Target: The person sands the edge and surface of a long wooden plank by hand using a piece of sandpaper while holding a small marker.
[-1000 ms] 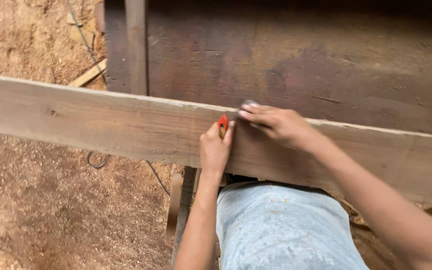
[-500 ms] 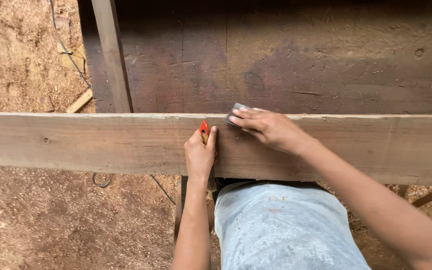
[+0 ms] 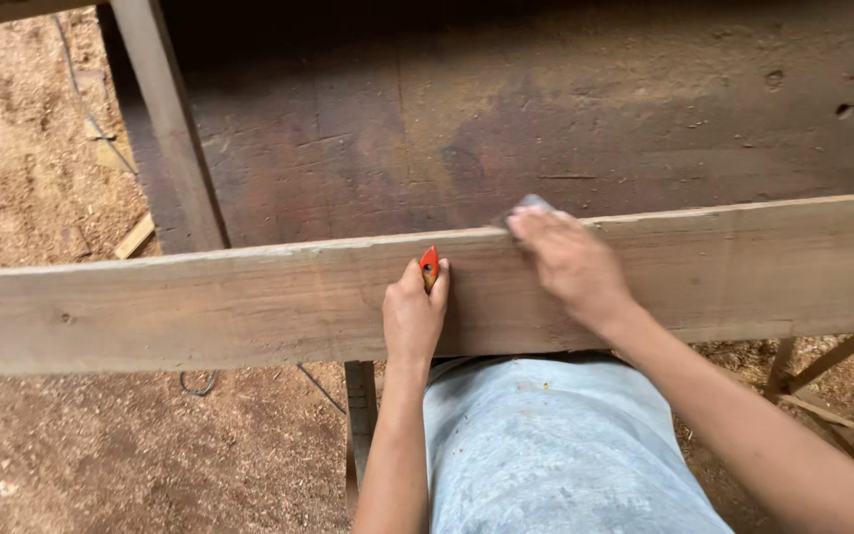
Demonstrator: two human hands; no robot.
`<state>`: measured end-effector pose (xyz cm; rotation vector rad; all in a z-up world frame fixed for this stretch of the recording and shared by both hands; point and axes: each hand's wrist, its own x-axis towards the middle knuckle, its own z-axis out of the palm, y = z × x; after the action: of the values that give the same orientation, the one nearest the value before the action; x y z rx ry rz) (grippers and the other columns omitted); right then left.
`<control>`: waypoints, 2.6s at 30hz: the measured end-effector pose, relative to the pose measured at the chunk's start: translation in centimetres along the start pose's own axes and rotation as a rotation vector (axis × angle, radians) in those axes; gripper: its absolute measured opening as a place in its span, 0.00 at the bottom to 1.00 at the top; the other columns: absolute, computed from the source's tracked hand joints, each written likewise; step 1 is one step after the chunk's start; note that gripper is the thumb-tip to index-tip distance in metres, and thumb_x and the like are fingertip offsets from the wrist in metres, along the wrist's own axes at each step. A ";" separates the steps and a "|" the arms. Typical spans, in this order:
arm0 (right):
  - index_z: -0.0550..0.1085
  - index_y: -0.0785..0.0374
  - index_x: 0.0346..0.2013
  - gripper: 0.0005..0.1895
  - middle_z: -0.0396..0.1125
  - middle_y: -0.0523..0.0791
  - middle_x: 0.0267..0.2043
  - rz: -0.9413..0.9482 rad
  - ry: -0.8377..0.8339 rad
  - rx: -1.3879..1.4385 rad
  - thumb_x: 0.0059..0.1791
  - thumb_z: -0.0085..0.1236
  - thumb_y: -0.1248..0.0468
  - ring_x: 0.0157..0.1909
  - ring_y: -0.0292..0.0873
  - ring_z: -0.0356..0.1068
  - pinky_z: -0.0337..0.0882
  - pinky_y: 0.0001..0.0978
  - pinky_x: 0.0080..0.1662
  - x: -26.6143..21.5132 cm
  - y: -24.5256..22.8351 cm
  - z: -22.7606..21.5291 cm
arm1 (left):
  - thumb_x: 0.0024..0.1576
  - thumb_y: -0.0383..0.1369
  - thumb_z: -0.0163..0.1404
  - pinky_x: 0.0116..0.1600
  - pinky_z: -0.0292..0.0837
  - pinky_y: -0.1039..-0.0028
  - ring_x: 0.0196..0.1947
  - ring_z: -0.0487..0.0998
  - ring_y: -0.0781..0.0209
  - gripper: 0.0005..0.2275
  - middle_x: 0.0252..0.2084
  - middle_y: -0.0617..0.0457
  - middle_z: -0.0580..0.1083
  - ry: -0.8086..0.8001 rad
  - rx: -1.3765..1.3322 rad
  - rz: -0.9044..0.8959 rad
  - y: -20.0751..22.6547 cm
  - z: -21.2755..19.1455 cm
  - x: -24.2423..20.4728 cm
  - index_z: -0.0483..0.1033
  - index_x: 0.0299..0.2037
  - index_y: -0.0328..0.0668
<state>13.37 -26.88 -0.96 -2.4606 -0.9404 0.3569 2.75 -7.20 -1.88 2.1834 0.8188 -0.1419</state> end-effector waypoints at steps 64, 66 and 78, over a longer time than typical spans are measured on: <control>0.69 0.64 0.64 0.25 0.64 0.50 0.68 0.312 0.252 -0.192 0.52 0.41 0.67 0.72 0.47 0.60 0.58 0.44 0.70 -4.4 2.7 -1.4 | 0.56 0.34 0.56 0.31 0.75 0.57 0.23 0.81 0.42 0.11 0.23 0.37 0.76 -0.494 -0.007 0.263 9.2 5.8 3.5 0.71 0.30 0.33; 0.69 0.64 0.64 0.25 0.64 0.50 0.68 0.241 0.223 -0.154 0.52 0.40 0.67 0.72 0.47 0.60 0.57 0.43 0.70 -4.7 2.4 -0.9 | 0.53 0.30 0.59 0.28 0.72 0.58 0.21 0.78 0.43 0.10 0.21 0.38 0.75 -0.274 -0.013 0.609 9.2 5.9 3.4 0.72 0.28 0.32; 0.68 0.65 0.67 0.27 0.62 0.49 0.71 0.334 0.289 -0.109 0.54 0.34 0.72 0.73 0.47 0.59 0.55 0.43 0.72 -4.9 1.9 0.4 | 0.59 0.31 0.55 0.23 0.73 0.63 0.14 0.79 0.52 0.13 0.17 0.41 0.73 -0.482 -0.019 0.388 8.9 5.8 3.6 0.70 0.25 0.29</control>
<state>10.70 -31.27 -1.97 -2.6775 -0.4409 0.0535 11.87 -13.77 -1.44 2.1176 0.1235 -0.4393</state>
